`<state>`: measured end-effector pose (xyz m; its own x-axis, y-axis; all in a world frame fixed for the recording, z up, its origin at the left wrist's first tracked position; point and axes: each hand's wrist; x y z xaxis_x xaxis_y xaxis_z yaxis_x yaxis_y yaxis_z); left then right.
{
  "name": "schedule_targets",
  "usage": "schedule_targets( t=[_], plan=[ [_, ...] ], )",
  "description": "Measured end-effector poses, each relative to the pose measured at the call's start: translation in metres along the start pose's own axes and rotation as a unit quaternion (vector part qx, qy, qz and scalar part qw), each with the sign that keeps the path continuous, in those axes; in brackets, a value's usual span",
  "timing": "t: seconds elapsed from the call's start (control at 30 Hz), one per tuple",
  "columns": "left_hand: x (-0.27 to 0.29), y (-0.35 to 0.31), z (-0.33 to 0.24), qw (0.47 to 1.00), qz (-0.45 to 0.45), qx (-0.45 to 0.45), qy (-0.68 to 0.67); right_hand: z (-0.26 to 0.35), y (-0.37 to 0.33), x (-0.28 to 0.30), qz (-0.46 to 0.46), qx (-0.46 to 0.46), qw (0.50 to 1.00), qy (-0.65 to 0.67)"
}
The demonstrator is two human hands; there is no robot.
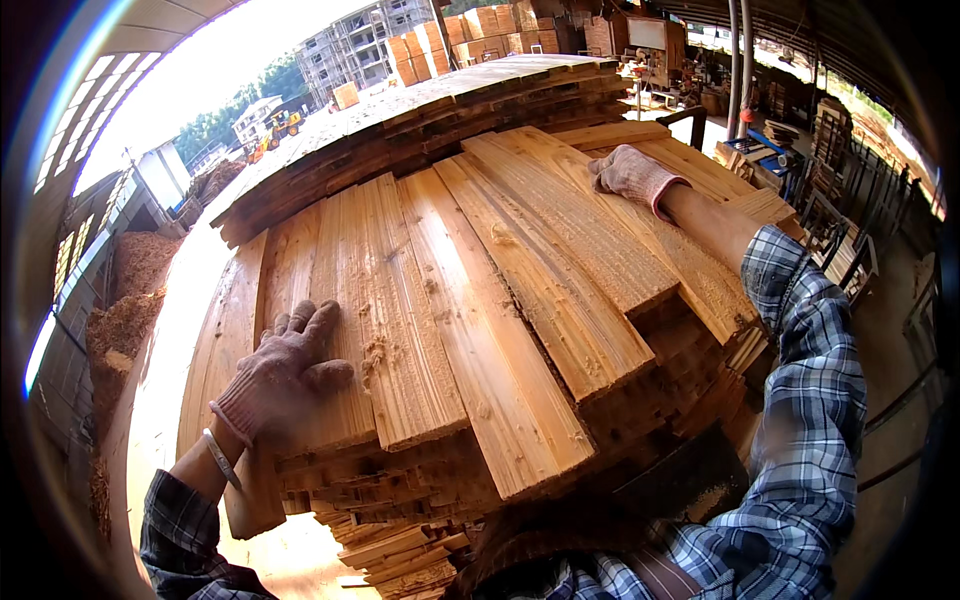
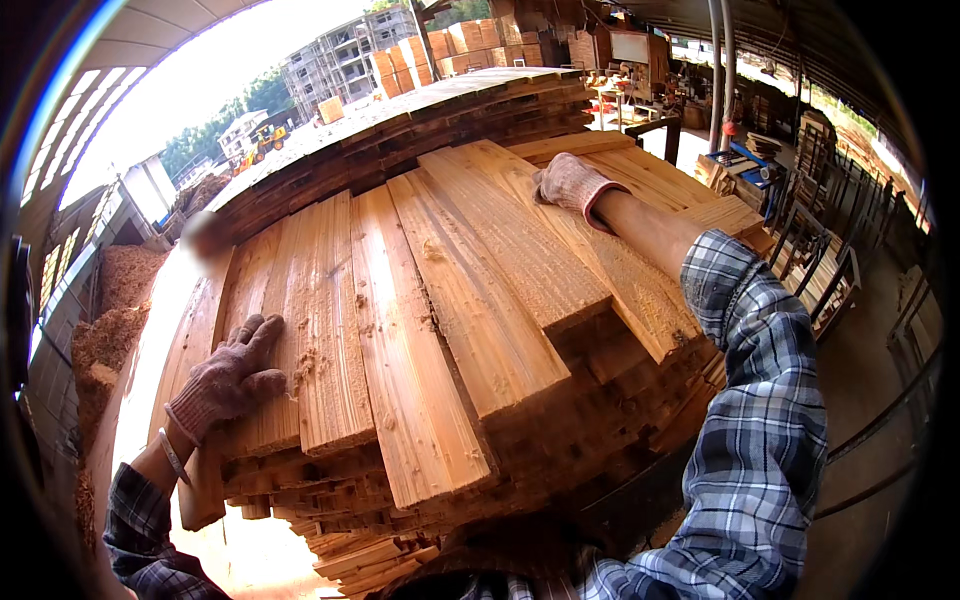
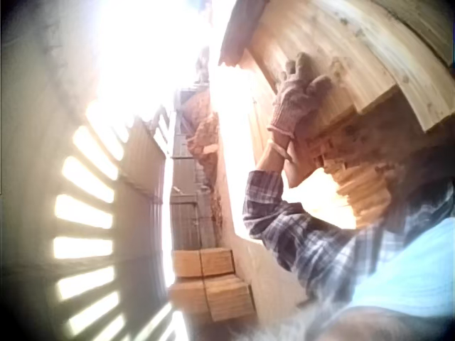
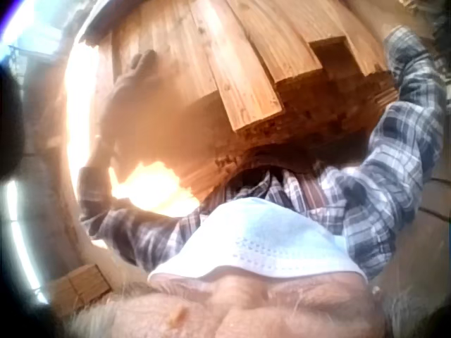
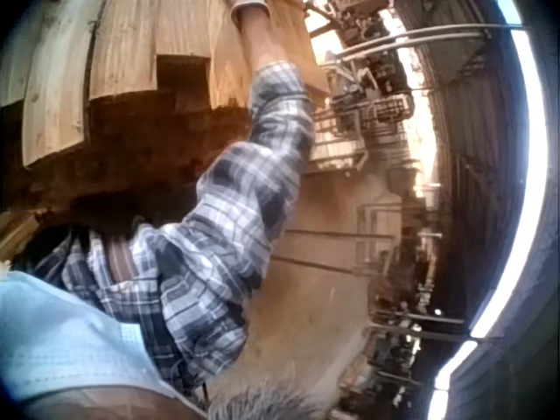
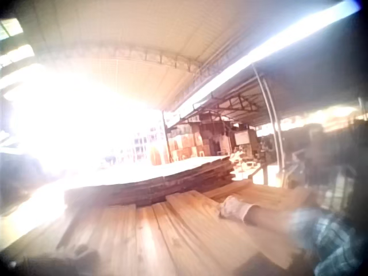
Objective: The person picks up wooden planks from a large pile and stacks them onto a metal rack. They repeatedly lift the planks, align them, and place them in a neat stack within the lumber yard.
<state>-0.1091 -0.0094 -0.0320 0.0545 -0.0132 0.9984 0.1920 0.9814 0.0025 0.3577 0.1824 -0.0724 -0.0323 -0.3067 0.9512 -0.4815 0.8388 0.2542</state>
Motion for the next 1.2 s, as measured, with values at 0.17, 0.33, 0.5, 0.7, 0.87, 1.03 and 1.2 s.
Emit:
schedule_targets(
  t=[0.17, 0.33, 0.5, 0.7, 0.87, 1.03, 1.2],
  plan=[
    [0.013, -0.014, -0.005, 0.997, 0.021, 0.033, -0.072, 0.016, 0.007, -0.007, 0.004, 0.12, 0.991, -0.054],
    [0.012, -0.021, 0.067, 0.962, -0.25, 0.072, -0.082, 0.016, 0.001, 0.004, -0.04, -0.086, 0.99, 0.1],
    [0.006, 0.01, 0.069, 0.945, -0.053, 0.3, -0.12, 0.001, -0.015, 0.077, -0.127, -0.069, 0.884, 0.445],
    [0.001, 0.02, 0.106, 0.913, -0.111, 0.307, -0.242, 0.143, -0.03, 0.08, -0.027, 0.154, 0.947, 0.281],
    [-0.007, -0.026, 0.157, 0.733, -0.174, -0.032, -0.657, 0.19, -0.051, 0.098, 0.046, 0.137, 0.978, 0.153],
    [-0.019, -0.073, 0.183, 0.7, -0.233, -0.212, -0.64, 0.223, -0.118, 0.137, -0.037, 0.111, 0.987, 0.111],
    [-0.026, -0.127, 0.203, 0.554, -0.147, -0.103, -0.813, 0.293, -0.224, 0.136, -0.228, 0.208, 0.95, -0.046]
  ],
)
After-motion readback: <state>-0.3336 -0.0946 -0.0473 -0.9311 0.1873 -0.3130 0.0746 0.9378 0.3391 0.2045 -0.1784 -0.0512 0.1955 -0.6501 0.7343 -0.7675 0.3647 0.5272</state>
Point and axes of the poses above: each hand's wrist, its own y-axis towards the middle knuckle, its own x-axis out of the back of the hand, z = x × y, and after that the axes turned 8 degrees about x, right-handed
